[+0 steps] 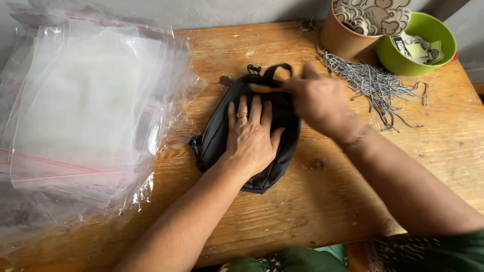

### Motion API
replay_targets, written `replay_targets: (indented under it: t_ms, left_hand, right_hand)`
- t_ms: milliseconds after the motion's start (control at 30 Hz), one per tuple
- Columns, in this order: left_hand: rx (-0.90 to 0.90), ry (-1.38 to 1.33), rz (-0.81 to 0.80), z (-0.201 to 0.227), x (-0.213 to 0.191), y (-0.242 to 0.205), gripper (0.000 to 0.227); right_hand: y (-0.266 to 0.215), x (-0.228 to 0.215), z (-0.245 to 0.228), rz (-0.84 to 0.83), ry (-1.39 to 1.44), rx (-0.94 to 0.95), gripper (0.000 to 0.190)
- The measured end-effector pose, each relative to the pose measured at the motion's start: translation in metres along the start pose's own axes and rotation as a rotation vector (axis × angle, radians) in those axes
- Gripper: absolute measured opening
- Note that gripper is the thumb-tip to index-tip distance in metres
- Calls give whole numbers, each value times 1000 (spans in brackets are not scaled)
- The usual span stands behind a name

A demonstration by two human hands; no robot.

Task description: The person smooths a small black pouch with a toothbrush, places a printed paper insert inside, and then attaches a metal chain to a decorative tag. The tag is then affixed to the pouch, completing the assembly.

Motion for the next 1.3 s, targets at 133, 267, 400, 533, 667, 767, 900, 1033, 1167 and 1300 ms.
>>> replay_targets:
  t_ms: [133,267,400,533,667,767,900,1033,1167,1300]
  left_hand:
    - [-3,0,-20,-1,2,-1,69]
    - [17,3,-141,3,2,3,68]
    - [-19,23,-166,-1,1,3,70]
    - [-39,45,35,-3,2,2,67]
    - [-18,40,-49,-4,3,5,66]
    - [6,52,-52,0,6,5,66]
    - [-2,71,-40,-1,11,4,66]
    - [-17,62,39,-2,3,0,67]
    - [-17,54,32,-2,5,3,65]
    - [30,57,21,1,4,4,65]
  right_hand:
    - [-33,-9,41,-32,-80,76,12]
    - [-22,0,17,124,-12,-55,17]
    - [10,24,-26,324,-13,-301,15]
    - [-6,-1,-15,125,-8,-263,28]
    - [-51,-12,43,-60,-4,38,26]
    - [-56,-13,34,77,14,-18,21]
    - [-17,16,-3,150,134,-126,20]
    - [-23,3,-5,158,71,-186,23]
    - [-67,-19,35,40,-4,26,25]
    - [-89,-43,16,111,-94,61,12]
Point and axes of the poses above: each hand's wrist, its own y-axis towards the middle knuckle, its own x-axis out of the palm, z = x × y, the point moved 6 cm from there along y, towards the middle knuckle, and after that the axes turned 10 degrees about y, right-handed, at the moved point
